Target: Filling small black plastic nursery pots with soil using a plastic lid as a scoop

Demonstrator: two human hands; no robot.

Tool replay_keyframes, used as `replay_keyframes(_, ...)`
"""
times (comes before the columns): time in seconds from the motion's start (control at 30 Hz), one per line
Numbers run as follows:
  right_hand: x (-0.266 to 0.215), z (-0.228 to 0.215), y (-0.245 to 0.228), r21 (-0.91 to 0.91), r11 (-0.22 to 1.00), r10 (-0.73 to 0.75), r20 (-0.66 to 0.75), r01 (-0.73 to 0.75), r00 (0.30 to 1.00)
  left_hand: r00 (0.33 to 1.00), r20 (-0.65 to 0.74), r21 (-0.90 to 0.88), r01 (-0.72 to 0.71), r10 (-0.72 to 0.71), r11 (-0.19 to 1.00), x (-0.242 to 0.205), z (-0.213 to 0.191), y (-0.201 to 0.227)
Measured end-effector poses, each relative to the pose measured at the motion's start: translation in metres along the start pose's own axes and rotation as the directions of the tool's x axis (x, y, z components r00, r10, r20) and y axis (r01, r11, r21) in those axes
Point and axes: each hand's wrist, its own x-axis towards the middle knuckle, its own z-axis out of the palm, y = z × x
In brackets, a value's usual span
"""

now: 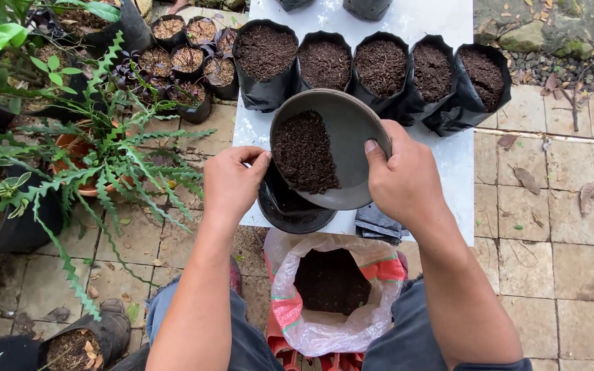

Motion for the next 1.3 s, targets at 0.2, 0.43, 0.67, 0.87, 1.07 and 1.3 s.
replay_keyframes(0.2,-0.008,-0.003,-0.012,-0.092,0.996,0.004,0.026,-0.002,1.0,0.999,-0.017,-0.012,-0.042,0.041,0.999,0.001,0.002,0.0)
replay_keyframes(0.43,-0.008,0.001,-0.011,-0.202,0.978,-0.043,0.044,0.051,0.998,0.997,-0.015,0.008,-0.081,0.082,0.997,0.003,0.005,-0.005)
replay_keyframes(0.67,-0.018,0.003,-0.027,-0.315,0.94,-0.122,0.044,0.13,0.992,0.987,-0.027,0.019,-0.157,0.157,0.987,0.003,0.005,-0.003)
replay_keyframes(0.87,-0.022,0.008,-0.025,-0.424,0.878,-0.228,0.035,0.221,0.973,0.977,-0.018,0.026,-0.211,0.211,0.977,0.001,0.005,-0.005)
replay_keyframes(1.07,-0.028,0.012,-0.026,-0.489,0.83,-0.293,0.024,0.267,0.956,0.971,-0.014,0.041,-0.24,0.241,0.97,-0.001,0.005,-0.004)
replay_keyframes(1.3,-0.032,0.02,-0.023,-0.559,0.769,-0.383,-0.013,0.311,0.924,0.969,0.0,0.078,-0.246,0.247,0.966,-0.001,0.004,-0.005)
